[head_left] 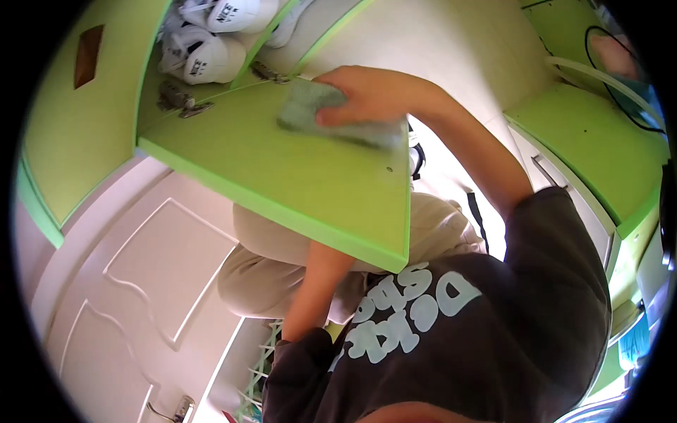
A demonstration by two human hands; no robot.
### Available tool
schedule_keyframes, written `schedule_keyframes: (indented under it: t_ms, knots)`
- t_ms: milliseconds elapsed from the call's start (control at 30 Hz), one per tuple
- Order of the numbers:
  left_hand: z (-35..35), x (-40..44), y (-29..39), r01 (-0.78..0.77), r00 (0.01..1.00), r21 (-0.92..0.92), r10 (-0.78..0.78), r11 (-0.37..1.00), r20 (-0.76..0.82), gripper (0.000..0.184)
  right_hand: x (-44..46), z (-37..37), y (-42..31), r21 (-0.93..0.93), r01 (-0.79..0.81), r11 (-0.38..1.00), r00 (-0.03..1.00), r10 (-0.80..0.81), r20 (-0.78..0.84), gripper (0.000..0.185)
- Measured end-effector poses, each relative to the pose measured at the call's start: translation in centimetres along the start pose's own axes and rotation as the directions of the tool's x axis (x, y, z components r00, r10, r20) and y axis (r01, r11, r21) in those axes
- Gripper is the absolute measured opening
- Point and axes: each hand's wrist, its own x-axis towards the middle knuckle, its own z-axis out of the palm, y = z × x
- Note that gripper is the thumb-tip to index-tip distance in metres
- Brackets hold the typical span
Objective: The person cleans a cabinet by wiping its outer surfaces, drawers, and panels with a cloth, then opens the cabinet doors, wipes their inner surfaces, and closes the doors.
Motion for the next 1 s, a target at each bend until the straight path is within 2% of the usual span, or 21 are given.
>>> schedule_keyframes:
  t_ms: [33, 67, 133, 167, 200, 233, 333, 400, 467, 533, 567, 600, 633, 667, 733, 767, 833, 867, 933, 1000]
  knots:
    - [0.4, -0.1, -0.6, -0.022, 1.0, 0.023, 0.021, 1.0, 0.011, 0.03, 0.7, -0.8, 1.1, 0.007, -0.352, 0.936, 0.934, 0.35, 0.076, 0.049]
    - [0.9, -0.4, -0.9, -0.039, 0.999, 0.046, 0.039, 0.998, 0.017, 0.03, 2.5, 0.0, 9.5, -0.199, -0.259, 0.945, 0.966, 0.251, -0.065, 0.052]
    - [1.1, -0.7, -0.4, -0.005, 1.0, -0.006, 0.005, 1.0, 0.008, 0.03, 3.8, 1.0, 18.5, -0.386, -0.428, 0.817, 0.902, 0.409, -0.134, 0.054]
    - [1.0, -0.5, -0.3, 0.03, 1.0, -0.046, -0.03, 0.999, -0.005, 0.03, 3.6, 1.2, 21.3, -0.387, -0.438, 0.811, 0.898, 0.418, -0.141, 0.054]
    - [0.9, -0.5, -0.3, 0.029, 1.0, -0.05, -0.029, 0.998, 0.002, 0.03, 3.2, 1.6, 23.5, -0.282, -0.464, 0.84, 0.885, 0.424, -0.194, 0.054]
    - [0.8, -0.7, -0.4, 0.005, 1.0, -0.027, -0.005, 1.0, 0.007, 0.03, 2.8, 2.0, 23.8, -0.171, -0.478, 0.862, 0.868, 0.434, -0.241, 0.054]
    - [0.9, -0.7, -0.9, -0.011, 1.0, -0.004, 0.011, 1.0, 0.019, 0.03, 2.5, 2.8, 21.9, -0.212, -0.532, 0.82, 0.838, 0.474, -0.272, 0.054]
    - [0.9, -0.6, -1.0, -0.011, 0.999, 0.002, 0.011, 1.0, 0.034, 0.03, 2.8, 2.4, 20.6, -0.177, -0.57, 0.803, 0.815, 0.523, -0.25, 0.056]
    - [0.8, -0.6, -0.9, -0.091, 0.996, 0.012, 0.092, 0.996, -0.008, 0.03, 3.1, 1.9, 17.5, -0.138, -0.604, 0.785, 0.79, 0.568, -0.23, 0.059]
    - [0.8, -0.6, -0.8, -0.099, 0.995, 0.022, 0.099, 0.995, -0.023, 0.029, 2.6, 2.0, 10.0, 0.125, -0.489, 0.863, 0.844, 0.505, -0.182, 0.053]
    - [0.8, -0.6, -0.8, -0.106, 0.993, 0.029, 0.107, 0.994, -0.042, 0.028, 2.2, 2.1, 6.6, 0.15, -0.26, 0.954, 0.939, 0.286, -0.191, 0.054]
    - [0.9, -0.5, -0.9, -0.112, 0.992, 0.035, 0.114, 0.993, -0.051, 0.028, 1.9, 1.4, 1.3, 0.198, -0.129, 0.972, 0.986, 0.148, -0.081, 0.059]
    - [0.8, -0.5, -1.0, -0.117, 0.992, 0.035, 0.119, 0.992, -0.05, 0.028, 1.8, 1.6, -2.3, 0.078, 0.018, 0.997, 0.984, -0.004, -0.176, 0.052]
    - [0.8, -0.6, -1.0, -0.12, 0.991, 0.038, 0.122, 0.992, -0.048, 0.028, 1.2, 1.1, -6.8, 0.163, 0.183, 0.97, 0.977, -0.16, -0.144, 0.049]
    - [0.7, -0.5, -1.0, -0.129, 0.991, 0.038, 0.131, 0.991, -0.037, 0.028, 2.2, 1.2, -11.0, 0.077, 0.403, 0.912, 0.908, -0.388, -0.161, 0.049]
    - [0.8, -0.5, -1.0, -0.131, 0.991, 0.037, 0.132, 0.991, -0.031, 0.028, 2.7, 1.0, -12.2, 0.079, 0.394, 0.916, 0.911, -0.378, -0.165, 0.049]
    - [0.7, -0.5, -0.9, -0.135, 0.99, 0.039, 0.136, 0.99, -0.022, 0.028, 3.4, 1.0, -13.5, -0.094, 0.358, 0.929, 0.925, -0.367, -0.099, 0.05]
    - [0.6, -0.3, -0.9, -0.138, 0.99, 0.043, 0.139, 0.989, -0.021, 0.028, 3.5, 1.0, -12.9, -0.097, 0.355, 0.93, 0.926, -0.364, -0.104, 0.05]
    - [0.5, -0.2, -0.8, -0.148, 0.989, 0.046, 0.148, 0.988, -0.016, 0.028, 3.9, 1.3, -9.5, 0.034, 0.303, 0.952, 0.945, -0.296, -0.137, 0.048]
    - [0.7, 0.3, -0.6, -0.16, 0.987, 0.047, 0.161, 0.986, -0.014, 0.028, 3.5, 1.9, -3.0, -0.056, 0.213, 0.975, 0.952, -0.22, -0.215, 0.053]
